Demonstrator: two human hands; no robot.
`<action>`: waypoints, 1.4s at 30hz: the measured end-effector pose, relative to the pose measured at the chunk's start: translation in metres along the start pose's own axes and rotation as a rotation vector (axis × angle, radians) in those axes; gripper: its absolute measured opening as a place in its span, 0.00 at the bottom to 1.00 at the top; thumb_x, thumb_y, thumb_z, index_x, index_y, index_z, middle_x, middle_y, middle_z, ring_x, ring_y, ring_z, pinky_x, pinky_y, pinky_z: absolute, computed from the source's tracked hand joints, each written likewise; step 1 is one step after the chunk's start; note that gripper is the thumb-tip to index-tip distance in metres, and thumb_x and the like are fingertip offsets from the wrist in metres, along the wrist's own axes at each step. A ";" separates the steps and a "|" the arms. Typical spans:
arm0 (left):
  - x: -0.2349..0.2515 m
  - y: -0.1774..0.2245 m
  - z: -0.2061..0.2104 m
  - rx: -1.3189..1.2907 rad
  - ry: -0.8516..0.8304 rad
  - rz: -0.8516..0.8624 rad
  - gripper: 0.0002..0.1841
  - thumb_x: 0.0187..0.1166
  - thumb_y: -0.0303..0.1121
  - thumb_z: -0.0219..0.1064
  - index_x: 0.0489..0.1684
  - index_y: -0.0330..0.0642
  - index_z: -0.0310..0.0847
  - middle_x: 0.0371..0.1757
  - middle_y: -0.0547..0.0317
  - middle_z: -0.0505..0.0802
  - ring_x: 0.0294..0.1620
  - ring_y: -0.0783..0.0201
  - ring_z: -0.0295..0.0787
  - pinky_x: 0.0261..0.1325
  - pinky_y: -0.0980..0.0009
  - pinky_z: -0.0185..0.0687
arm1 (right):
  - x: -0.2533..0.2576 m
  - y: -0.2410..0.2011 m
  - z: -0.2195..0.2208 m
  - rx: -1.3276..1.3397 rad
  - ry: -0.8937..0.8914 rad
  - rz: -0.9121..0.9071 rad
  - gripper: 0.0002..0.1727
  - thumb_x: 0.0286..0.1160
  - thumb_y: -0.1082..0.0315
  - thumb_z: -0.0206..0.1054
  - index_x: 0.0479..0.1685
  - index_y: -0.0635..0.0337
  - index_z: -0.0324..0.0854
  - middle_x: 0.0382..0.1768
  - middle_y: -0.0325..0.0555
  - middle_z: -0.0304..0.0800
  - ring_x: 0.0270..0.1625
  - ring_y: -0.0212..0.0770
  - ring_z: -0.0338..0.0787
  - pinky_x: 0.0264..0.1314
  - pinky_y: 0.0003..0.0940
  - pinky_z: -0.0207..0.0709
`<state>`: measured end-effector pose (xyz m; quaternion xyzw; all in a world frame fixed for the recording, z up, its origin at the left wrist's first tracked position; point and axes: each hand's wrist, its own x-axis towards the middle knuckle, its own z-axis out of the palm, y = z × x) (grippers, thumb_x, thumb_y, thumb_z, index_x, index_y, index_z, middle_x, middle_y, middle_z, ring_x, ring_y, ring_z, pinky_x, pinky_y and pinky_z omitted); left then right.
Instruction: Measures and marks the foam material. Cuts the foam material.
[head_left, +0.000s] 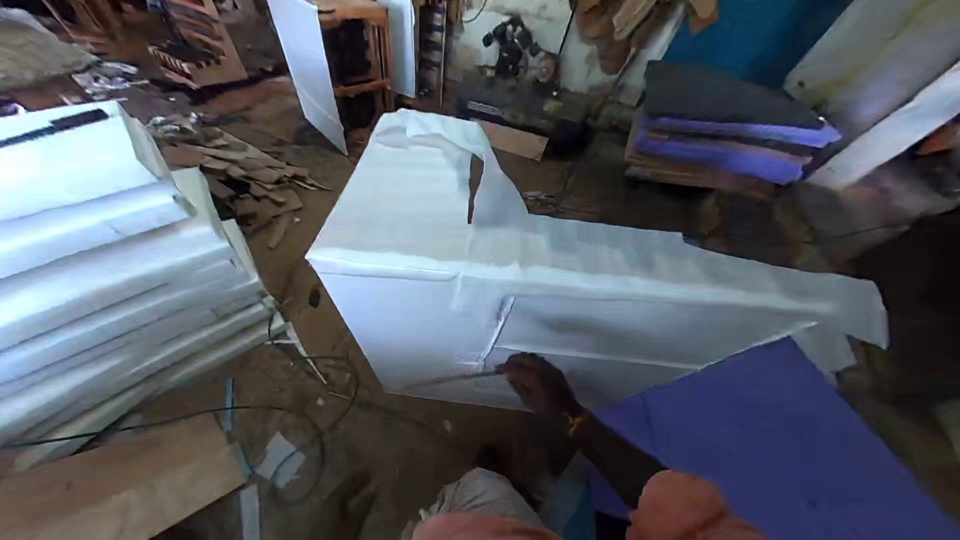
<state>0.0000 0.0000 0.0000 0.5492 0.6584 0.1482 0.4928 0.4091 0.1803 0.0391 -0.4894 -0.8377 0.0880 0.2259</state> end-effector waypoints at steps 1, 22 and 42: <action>0.030 0.029 0.001 -0.062 0.017 0.041 0.25 0.88 0.47 0.61 0.76 0.40 0.77 0.68 0.46 0.89 0.68 0.53 0.87 0.76 0.52 0.80 | 0.001 0.014 -0.016 -0.049 0.098 -0.028 0.14 0.82 0.63 0.63 0.55 0.42 0.94 0.53 0.41 0.95 0.57 0.43 0.93 0.62 0.45 0.86; 0.218 0.257 0.050 -0.551 0.393 0.318 0.17 0.92 0.47 0.54 0.52 0.41 0.79 0.27 0.57 0.81 0.19 0.67 0.73 0.24 0.69 0.75 | 0.068 0.075 -0.077 -0.335 0.270 -0.201 0.15 0.81 0.67 0.64 0.57 0.43 0.92 0.38 0.45 0.91 0.43 0.51 0.90 0.45 0.49 0.83; 0.200 0.161 0.074 -0.500 0.392 0.038 0.22 0.91 0.41 0.58 0.70 0.29 0.74 0.49 0.38 0.91 0.41 0.52 0.93 0.45 0.52 0.92 | -0.071 0.151 -0.179 -0.619 0.113 0.062 0.13 0.79 0.73 0.65 0.54 0.51 0.93 0.46 0.56 0.94 0.49 0.62 0.93 0.47 0.61 0.83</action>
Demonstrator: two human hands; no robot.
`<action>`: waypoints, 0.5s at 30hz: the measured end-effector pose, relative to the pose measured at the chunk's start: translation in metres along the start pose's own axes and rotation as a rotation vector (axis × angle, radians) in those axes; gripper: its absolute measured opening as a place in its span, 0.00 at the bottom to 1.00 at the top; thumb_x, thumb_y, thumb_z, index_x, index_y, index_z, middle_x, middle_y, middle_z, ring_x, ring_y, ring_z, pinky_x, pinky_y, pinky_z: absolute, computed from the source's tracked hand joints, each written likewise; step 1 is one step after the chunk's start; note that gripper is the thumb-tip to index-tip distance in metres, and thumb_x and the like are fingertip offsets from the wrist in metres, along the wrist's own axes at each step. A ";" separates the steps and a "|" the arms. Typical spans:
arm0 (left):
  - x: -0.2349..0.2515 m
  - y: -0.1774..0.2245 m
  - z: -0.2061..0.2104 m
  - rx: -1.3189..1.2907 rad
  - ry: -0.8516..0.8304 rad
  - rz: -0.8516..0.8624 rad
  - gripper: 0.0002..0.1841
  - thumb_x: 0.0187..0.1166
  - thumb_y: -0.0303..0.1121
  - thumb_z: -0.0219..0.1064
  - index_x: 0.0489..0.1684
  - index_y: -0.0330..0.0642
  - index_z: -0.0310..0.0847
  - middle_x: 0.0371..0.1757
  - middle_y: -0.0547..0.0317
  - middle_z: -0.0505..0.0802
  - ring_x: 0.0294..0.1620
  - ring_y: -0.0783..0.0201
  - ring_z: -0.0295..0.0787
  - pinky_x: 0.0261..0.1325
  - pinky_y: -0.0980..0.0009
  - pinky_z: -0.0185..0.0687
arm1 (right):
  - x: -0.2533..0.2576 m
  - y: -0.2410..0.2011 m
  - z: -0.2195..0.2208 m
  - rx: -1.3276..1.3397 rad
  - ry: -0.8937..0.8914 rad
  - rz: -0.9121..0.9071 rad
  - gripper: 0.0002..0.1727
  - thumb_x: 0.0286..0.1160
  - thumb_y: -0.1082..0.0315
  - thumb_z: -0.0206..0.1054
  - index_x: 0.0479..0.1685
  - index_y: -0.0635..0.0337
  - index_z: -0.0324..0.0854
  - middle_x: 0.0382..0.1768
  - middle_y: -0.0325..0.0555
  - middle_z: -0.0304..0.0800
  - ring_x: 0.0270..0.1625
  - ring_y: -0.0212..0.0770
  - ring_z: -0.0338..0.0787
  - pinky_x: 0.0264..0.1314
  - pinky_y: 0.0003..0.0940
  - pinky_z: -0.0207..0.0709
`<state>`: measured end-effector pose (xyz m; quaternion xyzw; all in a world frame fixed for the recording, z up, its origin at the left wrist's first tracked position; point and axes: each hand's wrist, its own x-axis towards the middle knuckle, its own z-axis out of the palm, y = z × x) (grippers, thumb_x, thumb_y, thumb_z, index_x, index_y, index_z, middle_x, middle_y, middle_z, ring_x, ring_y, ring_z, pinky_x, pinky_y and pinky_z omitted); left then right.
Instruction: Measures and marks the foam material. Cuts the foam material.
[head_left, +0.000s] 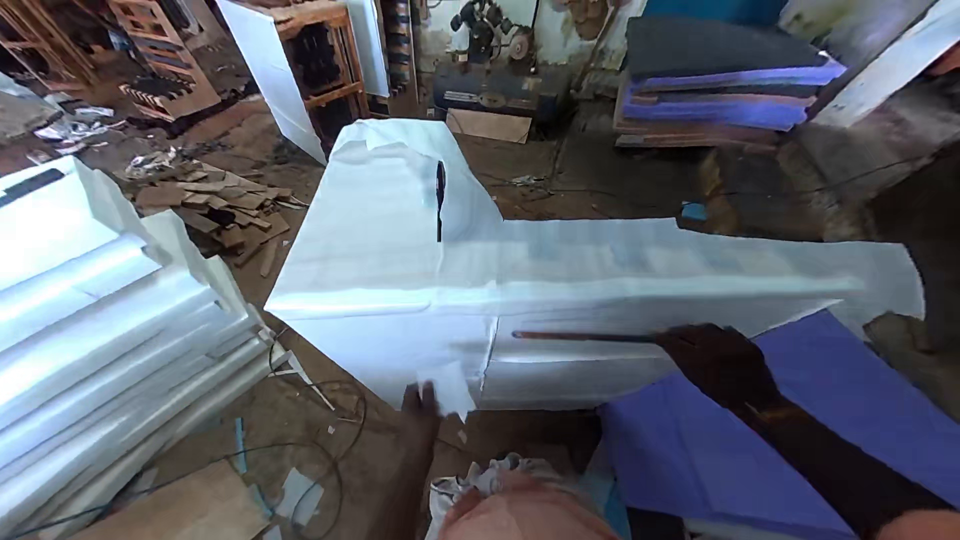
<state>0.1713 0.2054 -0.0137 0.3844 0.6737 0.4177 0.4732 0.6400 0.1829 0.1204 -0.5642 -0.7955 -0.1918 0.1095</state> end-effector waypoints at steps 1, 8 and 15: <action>-0.004 -0.017 -0.010 0.083 -0.031 -0.033 0.27 0.90 0.40 0.60 0.80 0.30 0.66 0.58 0.34 0.89 0.51 0.49 0.92 0.55 0.50 0.91 | -0.025 0.004 0.001 0.014 -0.040 0.079 0.12 0.81 0.70 0.65 0.52 0.52 0.93 0.48 0.55 0.94 0.51 0.61 0.93 0.50 0.62 0.84; -0.015 -0.042 -0.023 0.373 -0.148 -0.021 0.41 0.85 0.44 0.66 0.90 0.26 0.51 0.87 0.23 0.64 0.86 0.31 0.63 0.86 0.40 0.61 | -0.199 -0.150 0.061 0.764 -0.120 1.176 0.24 0.88 0.61 0.57 0.76 0.64 0.74 0.56 0.56 0.90 0.53 0.49 0.92 0.59 0.49 0.87; -0.024 0.067 0.093 0.423 -0.662 1.017 0.20 0.84 0.39 0.62 0.68 0.39 0.84 0.69 0.52 0.90 0.73 0.55 0.84 0.77 0.53 0.79 | -0.213 -0.171 0.025 1.257 0.320 1.865 0.17 0.94 0.61 0.48 0.70 0.60 0.71 0.34 0.44 0.84 0.21 0.34 0.79 0.20 0.29 0.74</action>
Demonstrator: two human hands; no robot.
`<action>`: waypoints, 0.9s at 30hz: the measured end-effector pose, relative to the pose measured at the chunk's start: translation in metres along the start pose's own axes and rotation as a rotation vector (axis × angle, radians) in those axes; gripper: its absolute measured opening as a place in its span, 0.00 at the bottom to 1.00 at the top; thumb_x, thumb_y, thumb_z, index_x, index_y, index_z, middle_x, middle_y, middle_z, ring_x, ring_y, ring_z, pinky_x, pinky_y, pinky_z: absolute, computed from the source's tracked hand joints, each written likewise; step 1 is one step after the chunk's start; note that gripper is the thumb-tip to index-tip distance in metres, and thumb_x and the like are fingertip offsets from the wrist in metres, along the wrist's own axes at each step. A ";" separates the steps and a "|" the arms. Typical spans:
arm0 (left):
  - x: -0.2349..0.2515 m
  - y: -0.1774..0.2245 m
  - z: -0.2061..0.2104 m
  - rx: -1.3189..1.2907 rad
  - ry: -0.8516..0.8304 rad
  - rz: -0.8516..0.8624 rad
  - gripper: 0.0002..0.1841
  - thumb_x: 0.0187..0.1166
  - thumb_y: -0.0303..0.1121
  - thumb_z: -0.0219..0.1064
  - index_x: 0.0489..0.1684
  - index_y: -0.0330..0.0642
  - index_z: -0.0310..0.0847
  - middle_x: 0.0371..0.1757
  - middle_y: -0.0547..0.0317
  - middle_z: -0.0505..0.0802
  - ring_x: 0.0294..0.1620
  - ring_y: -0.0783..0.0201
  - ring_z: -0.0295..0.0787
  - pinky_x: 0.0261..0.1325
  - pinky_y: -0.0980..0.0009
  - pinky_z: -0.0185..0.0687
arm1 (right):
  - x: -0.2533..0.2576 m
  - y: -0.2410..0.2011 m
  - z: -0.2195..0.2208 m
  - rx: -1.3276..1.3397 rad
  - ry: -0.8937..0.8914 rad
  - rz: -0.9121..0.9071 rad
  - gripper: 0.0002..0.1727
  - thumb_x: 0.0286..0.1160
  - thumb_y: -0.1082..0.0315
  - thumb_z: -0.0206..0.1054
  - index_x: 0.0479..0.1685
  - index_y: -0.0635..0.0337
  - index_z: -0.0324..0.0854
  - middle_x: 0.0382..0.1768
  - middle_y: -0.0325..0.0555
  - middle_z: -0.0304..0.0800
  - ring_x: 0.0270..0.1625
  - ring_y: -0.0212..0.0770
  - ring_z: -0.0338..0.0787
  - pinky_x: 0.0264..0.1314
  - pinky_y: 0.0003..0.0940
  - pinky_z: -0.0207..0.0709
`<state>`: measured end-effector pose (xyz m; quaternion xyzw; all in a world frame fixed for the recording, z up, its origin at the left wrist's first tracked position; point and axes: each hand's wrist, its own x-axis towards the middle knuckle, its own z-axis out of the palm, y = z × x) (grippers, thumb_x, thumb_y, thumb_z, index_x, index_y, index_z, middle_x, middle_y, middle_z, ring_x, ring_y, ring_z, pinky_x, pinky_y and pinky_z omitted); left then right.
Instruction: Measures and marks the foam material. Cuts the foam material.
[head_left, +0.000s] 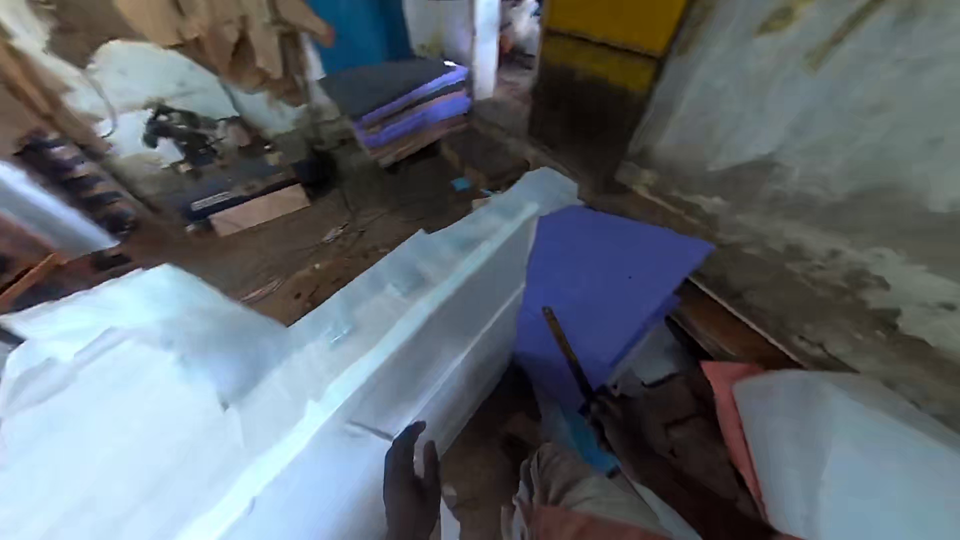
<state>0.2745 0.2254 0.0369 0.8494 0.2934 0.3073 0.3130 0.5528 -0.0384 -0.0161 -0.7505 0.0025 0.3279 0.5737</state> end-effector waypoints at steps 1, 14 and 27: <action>0.024 0.017 0.004 0.043 -0.012 0.109 0.19 0.85 0.41 0.61 0.67 0.42 0.85 0.68 0.55 0.91 0.73 0.57 0.85 0.78 0.54 0.79 | 0.007 -0.023 -0.004 0.059 0.016 0.024 0.17 0.95 0.58 0.47 0.66 0.58 0.73 0.33 0.42 0.83 0.21 0.33 0.78 0.20 0.27 0.73; 0.331 0.186 0.156 0.478 -0.176 0.498 0.25 0.81 0.56 0.63 0.67 0.52 0.87 0.69 0.57 0.90 0.72 0.52 0.84 0.74 0.47 0.77 | 0.178 -0.224 -0.054 0.396 -0.536 0.045 0.26 0.92 0.57 0.54 0.87 0.34 0.66 0.33 0.36 0.82 0.16 0.23 0.69 0.15 0.15 0.63; 0.493 0.232 0.270 0.856 -0.417 0.472 0.57 0.59 0.61 0.78 0.95 0.61 0.50 0.95 0.51 0.56 0.96 0.42 0.44 0.91 0.34 0.36 | 0.213 -0.234 -0.113 0.313 -0.739 0.140 0.24 0.92 0.57 0.54 0.84 0.35 0.72 0.24 0.36 0.76 0.15 0.26 0.72 0.15 0.19 0.69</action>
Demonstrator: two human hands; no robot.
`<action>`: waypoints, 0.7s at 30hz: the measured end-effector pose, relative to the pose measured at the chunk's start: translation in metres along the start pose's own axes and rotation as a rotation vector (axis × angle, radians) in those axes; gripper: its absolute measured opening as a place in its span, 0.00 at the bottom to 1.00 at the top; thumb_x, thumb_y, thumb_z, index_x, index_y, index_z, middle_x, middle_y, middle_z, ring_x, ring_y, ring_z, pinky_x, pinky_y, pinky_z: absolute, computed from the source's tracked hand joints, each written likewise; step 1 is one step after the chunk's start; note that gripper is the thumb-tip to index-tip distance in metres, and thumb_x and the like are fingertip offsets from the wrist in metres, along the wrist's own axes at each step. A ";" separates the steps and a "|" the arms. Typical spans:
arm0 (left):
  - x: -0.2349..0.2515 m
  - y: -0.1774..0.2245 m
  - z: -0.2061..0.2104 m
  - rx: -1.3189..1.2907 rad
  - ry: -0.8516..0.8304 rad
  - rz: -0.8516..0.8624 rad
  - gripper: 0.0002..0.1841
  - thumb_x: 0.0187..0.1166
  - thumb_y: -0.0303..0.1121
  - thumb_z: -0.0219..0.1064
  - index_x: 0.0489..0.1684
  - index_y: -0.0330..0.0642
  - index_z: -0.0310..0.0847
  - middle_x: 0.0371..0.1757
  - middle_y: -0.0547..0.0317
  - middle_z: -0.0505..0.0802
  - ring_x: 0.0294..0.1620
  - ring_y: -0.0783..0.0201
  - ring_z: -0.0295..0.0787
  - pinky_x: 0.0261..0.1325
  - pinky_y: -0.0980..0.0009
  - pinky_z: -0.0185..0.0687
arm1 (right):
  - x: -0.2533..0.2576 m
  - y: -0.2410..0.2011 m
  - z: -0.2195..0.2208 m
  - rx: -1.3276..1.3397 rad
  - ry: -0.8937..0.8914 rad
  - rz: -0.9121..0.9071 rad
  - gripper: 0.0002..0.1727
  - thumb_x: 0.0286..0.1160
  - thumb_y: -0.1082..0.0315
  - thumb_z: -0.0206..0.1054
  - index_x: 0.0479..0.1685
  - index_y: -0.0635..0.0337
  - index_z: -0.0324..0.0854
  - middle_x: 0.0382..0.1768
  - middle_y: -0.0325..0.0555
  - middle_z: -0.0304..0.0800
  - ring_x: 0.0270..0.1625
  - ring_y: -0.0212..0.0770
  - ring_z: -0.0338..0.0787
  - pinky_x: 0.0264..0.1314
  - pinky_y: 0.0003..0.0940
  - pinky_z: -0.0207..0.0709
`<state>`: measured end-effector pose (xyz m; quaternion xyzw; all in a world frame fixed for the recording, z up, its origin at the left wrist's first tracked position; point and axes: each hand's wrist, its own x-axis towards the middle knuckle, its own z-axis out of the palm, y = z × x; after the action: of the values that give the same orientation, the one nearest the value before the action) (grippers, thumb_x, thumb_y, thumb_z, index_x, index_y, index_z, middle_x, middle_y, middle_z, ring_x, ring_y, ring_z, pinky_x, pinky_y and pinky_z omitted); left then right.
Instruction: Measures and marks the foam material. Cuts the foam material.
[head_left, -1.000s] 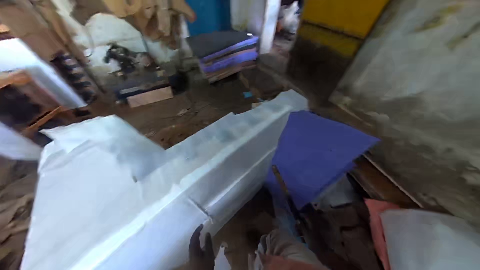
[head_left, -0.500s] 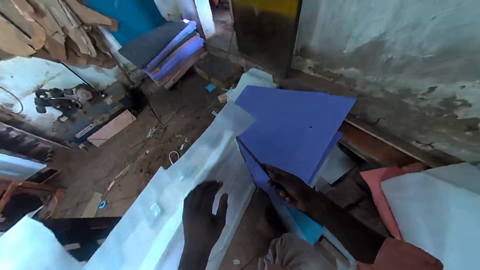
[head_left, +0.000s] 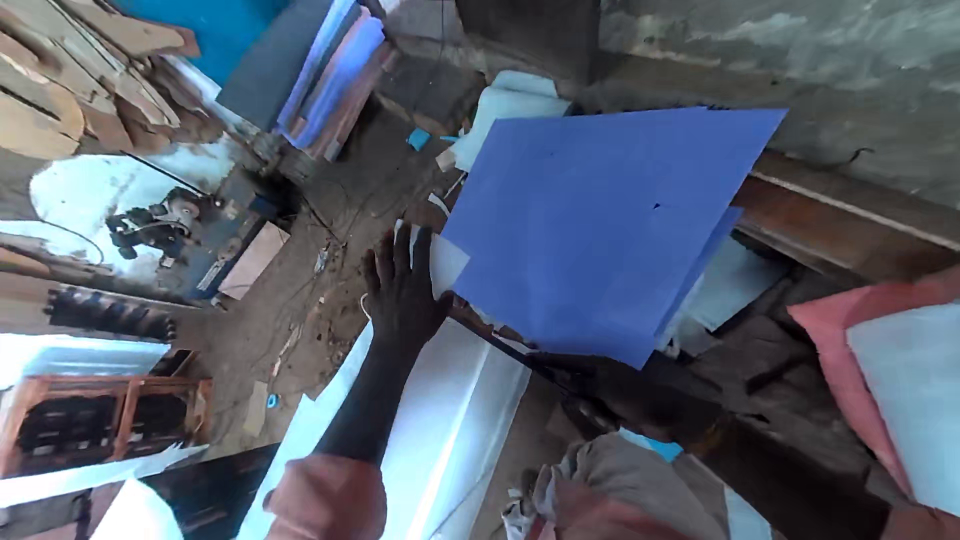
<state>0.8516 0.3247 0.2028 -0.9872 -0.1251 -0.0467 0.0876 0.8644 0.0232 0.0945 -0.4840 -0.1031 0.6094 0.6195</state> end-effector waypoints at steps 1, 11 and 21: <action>0.011 -0.002 -0.003 -0.018 -0.077 -0.046 0.64 0.55 0.67 0.78 0.97 0.57 0.42 0.96 0.46 0.53 0.96 0.39 0.41 0.91 0.32 0.32 | 0.003 -0.001 0.000 0.040 0.002 -0.032 0.23 0.91 0.58 0.55 0.83 0.37 0.74 0.23 0.35 0.76 0.14 0.25 0.70 0.14 0.17 0.66; 0.082 -0.021 -0.016 -0.481 -0.603 -0.020 0.23 0.69 0.46 0.81 0.52 0.37 0.89 0.48 0.45 0.94 0.52 0.50 0.92 0.63 0.42 0.82 | -0.025 0.002 -0.001 0.252 -0.088 -0.044 0.25 0.87 0.58 0.56 0.83 0.36 0.72 0.25 0.31 0.72 0.14 0.23 0.67 0.13 0.17 0.68; 0.089 -0.027 0.002 -0.631 -0.586 -0.073 0.23 0.70 0.46 0.81 0.53 0.37 0.88 0.48 0.45 0.95 0.52 0.51 0.93 0.63 0.44 0.84 | -0.029 -0.059 0.021 0.114 0.011 0.029 0.24 0.89 0.57 0.55 0.82 0.38 0.74 0.24 0.31 0.72 0.14 0.23 0.67 0.13 0.17 0.65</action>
<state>0.9306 0.3720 0.2152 -0.9320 -0.1590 0.1966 -0.2597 0.8811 0.0211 0.1614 -0.4528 -0.0579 0.6205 0.6376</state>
